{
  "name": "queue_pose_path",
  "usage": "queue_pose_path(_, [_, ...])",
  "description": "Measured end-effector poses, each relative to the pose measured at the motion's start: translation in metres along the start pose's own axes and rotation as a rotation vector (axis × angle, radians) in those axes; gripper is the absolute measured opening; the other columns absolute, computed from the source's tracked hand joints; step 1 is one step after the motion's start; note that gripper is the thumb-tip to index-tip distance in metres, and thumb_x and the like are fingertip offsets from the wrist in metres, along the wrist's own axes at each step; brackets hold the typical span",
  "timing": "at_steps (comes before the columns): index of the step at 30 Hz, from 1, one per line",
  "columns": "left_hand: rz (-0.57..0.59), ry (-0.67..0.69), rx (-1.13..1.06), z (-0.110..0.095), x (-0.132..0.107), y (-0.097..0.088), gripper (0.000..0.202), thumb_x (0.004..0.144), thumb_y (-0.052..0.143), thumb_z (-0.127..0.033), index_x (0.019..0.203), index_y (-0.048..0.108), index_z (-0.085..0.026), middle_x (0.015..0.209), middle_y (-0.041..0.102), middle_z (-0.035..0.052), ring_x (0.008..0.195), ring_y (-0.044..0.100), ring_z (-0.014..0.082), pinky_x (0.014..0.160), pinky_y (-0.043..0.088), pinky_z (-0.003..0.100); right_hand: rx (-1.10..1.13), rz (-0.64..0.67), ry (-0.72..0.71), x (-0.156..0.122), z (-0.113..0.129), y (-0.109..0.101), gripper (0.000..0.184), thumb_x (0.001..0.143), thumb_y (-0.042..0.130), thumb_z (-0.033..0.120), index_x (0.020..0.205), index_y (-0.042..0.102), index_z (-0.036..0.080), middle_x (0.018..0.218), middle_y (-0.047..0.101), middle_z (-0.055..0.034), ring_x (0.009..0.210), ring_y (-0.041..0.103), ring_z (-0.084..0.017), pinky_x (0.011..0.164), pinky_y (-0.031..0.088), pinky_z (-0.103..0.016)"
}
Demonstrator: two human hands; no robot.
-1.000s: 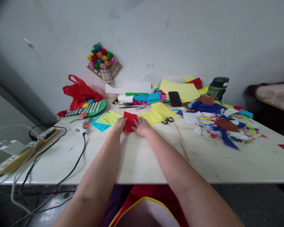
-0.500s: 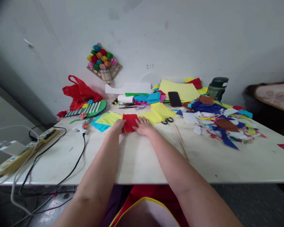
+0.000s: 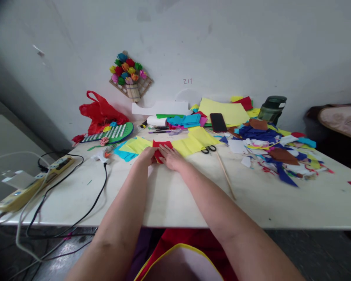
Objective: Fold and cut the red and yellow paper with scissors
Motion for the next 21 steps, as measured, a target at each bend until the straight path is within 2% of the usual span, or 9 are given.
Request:
queue_pose_path(1, [0.048,-0.004,0.007,-0.001,-0.003,0.001,0.016,0.078,0.055,-0.03,0.084,0.055,-0.016,0.054,0.055,0.0041,0.054,0.059,0.0184,0.053,0.05,0.03,-0.001,0.024,0.025,0.0,0.0,0.001,0.06,0.089,0.013,0.047,0.142,0.012,0.021,0.148,0.009,0.0031,0.135,0.007,-0.016,0.108,0.013,-0.037])
queue_pose_path(6, [0.097,-0.011,-0.006,-0.004,-0.009,0.001,0.015,0.081,0.049,-0.024,0.091,0.053,-0.014,0.062,0.059,0.0051,0.052,0.058,0.0169,0.056,0.051,0.033,-0.033,0.097,0.123,0.001,-0.001,0.001,0.063,0.088,0.01,0.053,0.143,0.009,0.022,0.148,0.007,0.0032,0.135,0.004,-0.017,0.108,0.009,-0.038])
queue_pose_path(11, [0.042,-0.043,-0.019,-0.004,-0.004,0.002,0.016,0.081,0.049,-0.026,0.092,0.053,-0.015,0.063,0.06,0.0048,0.055,0.06,0.0172,0.057,0.052,0.032,-0.028,0.147,0.191,0.0,-0.005,-0.003,0.064,0.087,0.008,0.053,0.142,0.01,0.02,0.148,0.008,0.0018,0.135,0.002,-0.015,0.108,0.008,-0.038])
queue_pose_path(15, [0.06,-0.046,-0.035,-0.003,-0.002,0.003,0.022,0.082,0.049,-0.031,0.095,0.054,-0.014,0.069,0.063,0.0081,0.061,0.062,0.0184,0.057,0.051,0.03,-0.055,0.142,0.217,-0.001,-0.014,-0.003,0.062,0.088,0.009,0.05,0.142,0.015,0.02,0.148,0.008,0.0025,0.135,0.006,-0.018,0.107,0.007,-0.039])
queue_pose_path(21, [-0.046,0.001,-0.048,0.003,0.012,0.002,0.026,0.077,0.058,-0.031,0.096,0.053,-0.015,0.081,0.064,0.009,0.073,0.063,0.0199,0.06,0.051,0.028,-0.074,0.134,0.232,-0.003,-0.026,-0.005,0.059,0.088,0.011,0.044,0.141,0.019,0.02,0.148,0.012,0.0038,0.135,0.009,-0.019,0.107,0.009,-0.041])
Point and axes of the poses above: each hand's wrist, its own x-axis towards the middle knuckle, its own y-axis out of the palm, z = x × y, the point moved 1 cm from there along x, towards the middle knuckle
